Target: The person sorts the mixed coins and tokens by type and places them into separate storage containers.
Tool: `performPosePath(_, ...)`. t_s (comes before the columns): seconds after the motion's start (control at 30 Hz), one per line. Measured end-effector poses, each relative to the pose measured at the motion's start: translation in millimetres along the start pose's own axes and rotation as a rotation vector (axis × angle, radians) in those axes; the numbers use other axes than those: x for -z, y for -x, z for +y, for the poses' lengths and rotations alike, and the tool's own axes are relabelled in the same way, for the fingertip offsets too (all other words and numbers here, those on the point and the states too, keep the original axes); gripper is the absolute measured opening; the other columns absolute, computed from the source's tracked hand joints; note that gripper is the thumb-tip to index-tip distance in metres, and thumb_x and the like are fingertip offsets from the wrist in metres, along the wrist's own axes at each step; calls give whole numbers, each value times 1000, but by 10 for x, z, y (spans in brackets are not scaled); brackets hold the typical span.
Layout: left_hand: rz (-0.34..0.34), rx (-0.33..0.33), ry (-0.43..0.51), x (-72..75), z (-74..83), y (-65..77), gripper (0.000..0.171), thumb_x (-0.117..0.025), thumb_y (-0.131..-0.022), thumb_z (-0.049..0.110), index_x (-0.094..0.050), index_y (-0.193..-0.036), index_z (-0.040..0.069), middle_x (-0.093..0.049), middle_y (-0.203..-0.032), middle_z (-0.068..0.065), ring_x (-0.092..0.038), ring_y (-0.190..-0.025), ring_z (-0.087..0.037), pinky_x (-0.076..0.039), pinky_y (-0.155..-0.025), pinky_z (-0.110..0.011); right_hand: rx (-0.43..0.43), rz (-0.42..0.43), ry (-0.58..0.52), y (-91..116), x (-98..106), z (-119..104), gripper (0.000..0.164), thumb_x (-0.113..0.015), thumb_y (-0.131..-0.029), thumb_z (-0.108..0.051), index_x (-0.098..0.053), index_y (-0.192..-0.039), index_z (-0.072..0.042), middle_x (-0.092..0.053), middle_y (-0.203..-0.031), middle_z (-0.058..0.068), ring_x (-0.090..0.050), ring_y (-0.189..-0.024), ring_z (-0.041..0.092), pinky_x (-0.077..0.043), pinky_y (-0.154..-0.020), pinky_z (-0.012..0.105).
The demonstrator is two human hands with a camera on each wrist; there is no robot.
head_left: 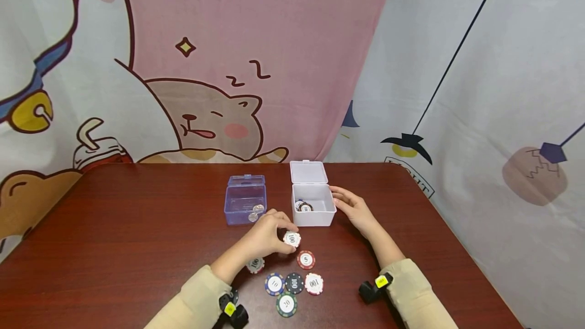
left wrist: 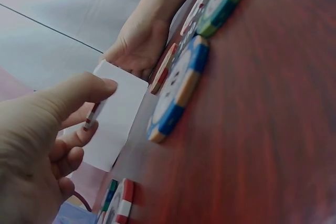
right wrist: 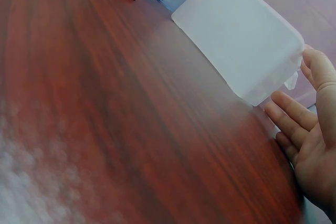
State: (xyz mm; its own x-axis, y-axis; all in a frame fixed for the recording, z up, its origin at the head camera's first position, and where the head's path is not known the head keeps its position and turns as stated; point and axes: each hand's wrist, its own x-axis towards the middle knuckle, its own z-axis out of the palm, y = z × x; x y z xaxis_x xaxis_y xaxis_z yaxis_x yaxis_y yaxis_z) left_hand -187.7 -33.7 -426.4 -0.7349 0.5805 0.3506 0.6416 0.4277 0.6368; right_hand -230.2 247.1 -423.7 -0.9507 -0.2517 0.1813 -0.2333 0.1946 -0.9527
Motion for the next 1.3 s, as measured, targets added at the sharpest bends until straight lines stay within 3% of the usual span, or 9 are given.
performPosePath(0.23, 66, 2, 20, 39, 73, -49, 37, -85, -63, 15, -75, -97, 7, -59, -89, 8, -48, -89, -13, -44, -78, -29, 6, 0, 7, -9, -2, 0, 42, -54, -96, -2, -47, -136, 6, -53, -126, 31, -48, -118, 43, -43, -87, 21)
performPosePath(0.63, 114, 52, 60, 47, 204, -155, 36, -84, -65, 15, -75, -100, 9, -60, -94, 8, -48, -92, -13, -44, -80, -31, 7, 4, 2, 2, -2, 0, 41, -55, -95, -1, -48, -135, 6, -53, -126, 32, -48, -118, 45, -44, -86, 20)
performPosePath(0.83, 149, 38, 50, 64, 248, -254, 37, -85, -65, 15, -76, -101, 7, -61, -92, 5, -49, -92, -14, -44, -78, -31, 14, 1, 7, 1, 2, 4, 42, -55, -96, -2, -47, -135, 7, -53, -126, 33, -49, -117, 45, -44, -86, 21)
performPosePath(0.97, 202, 36, 34, 88, 255, -351, 39, -85, -64, 12, -75, -101, 5, -63, -92, 2, -50, -90, -17, -43, -76, -30, 9, 5, 21, 5, 0, -5, 42, -56, -96, -6, -48, -136, 6, -54, -125, 31, -51, -116, 39, -44, -87, 22)
performPosePath(1.17, 257, 92, 46, 124, 246, -503, 37, -86, -64, 11, -75, -99, 5, -62, -91, 0, -49, -85, -17, -40, -70, -30, -7, 14, 58, 19, -7, -22, 43, -57, -96, -9, -49, -136, 3, -56, -125, 26, -56, -109, 21, -45, -87, 23)
performPosePath(1.3, 278, 115, 55, 119, 201, -593, 38, -86, -66, 12, -75, -101, 3, -64, -94, -2, -50, -86, -19, -40, -72, -30, -5, 12, 61, 18, -9, -24, 42, -57, -96, -9, -49, -136, 3, -56, -125, 27, -56, -110, 23, -45, -87, 23)
